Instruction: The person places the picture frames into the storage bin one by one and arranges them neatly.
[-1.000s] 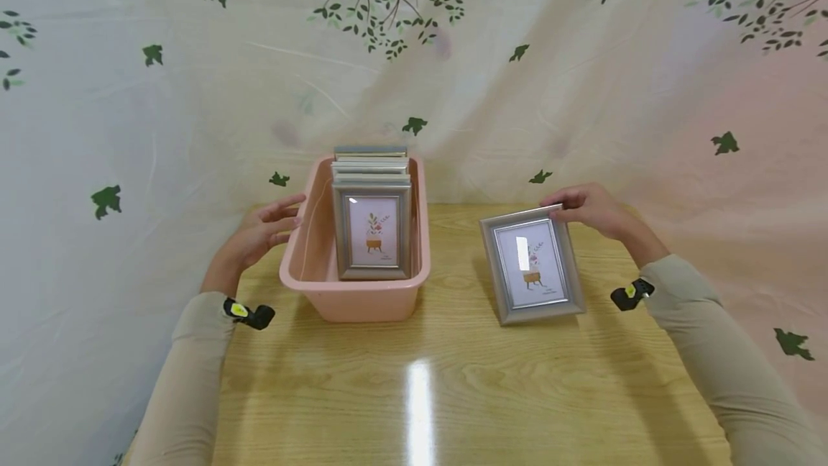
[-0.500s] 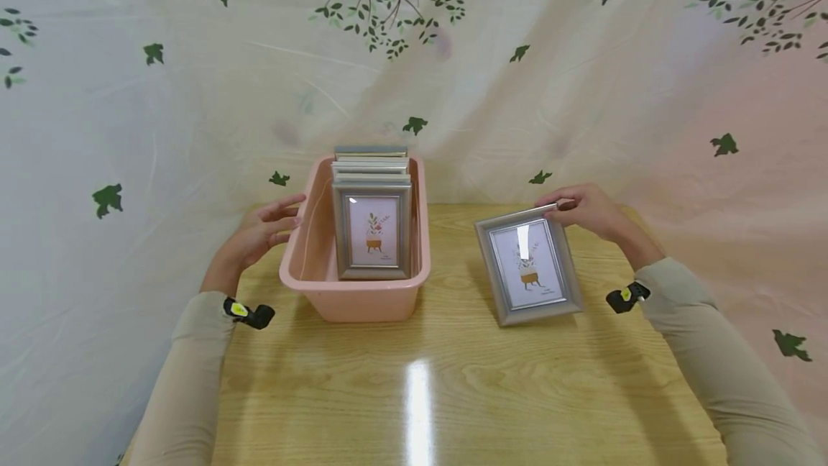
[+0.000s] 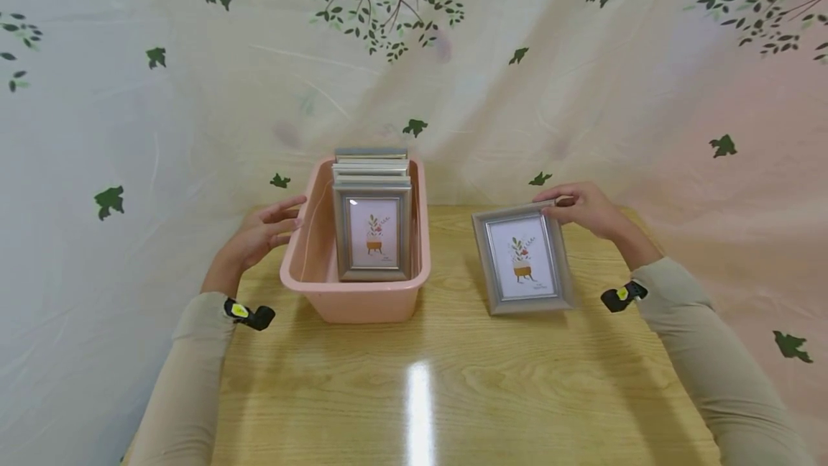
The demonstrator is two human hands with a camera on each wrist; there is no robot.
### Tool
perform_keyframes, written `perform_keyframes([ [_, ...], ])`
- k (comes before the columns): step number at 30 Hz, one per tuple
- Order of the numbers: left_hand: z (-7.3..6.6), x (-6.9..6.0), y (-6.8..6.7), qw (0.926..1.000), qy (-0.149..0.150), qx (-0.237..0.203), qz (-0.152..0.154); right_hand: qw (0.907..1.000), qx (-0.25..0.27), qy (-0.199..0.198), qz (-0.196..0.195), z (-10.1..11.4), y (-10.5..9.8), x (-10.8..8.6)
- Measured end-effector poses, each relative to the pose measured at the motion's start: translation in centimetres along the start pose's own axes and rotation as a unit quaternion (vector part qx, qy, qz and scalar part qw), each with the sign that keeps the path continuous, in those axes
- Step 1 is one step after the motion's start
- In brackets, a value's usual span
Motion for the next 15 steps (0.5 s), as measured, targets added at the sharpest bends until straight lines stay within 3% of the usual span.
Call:
perform_keyframes([
  [15, 0.05, -0.01, 0.01, 0.9999, 0.002, -0.011, -0.003, 0.9960, 0.033, 0.022, -0.080, 0.28, -0.58, 0.18],
])
Point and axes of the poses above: each hand's wrist, its own x-axis towards the middle knuckle, its own y-axis out of the palm, z = x × y, the point moved 7 cm from there along x, towards the middle knuckle, and after that the axes turned 5 degrees about x, right-handed, at the moved point
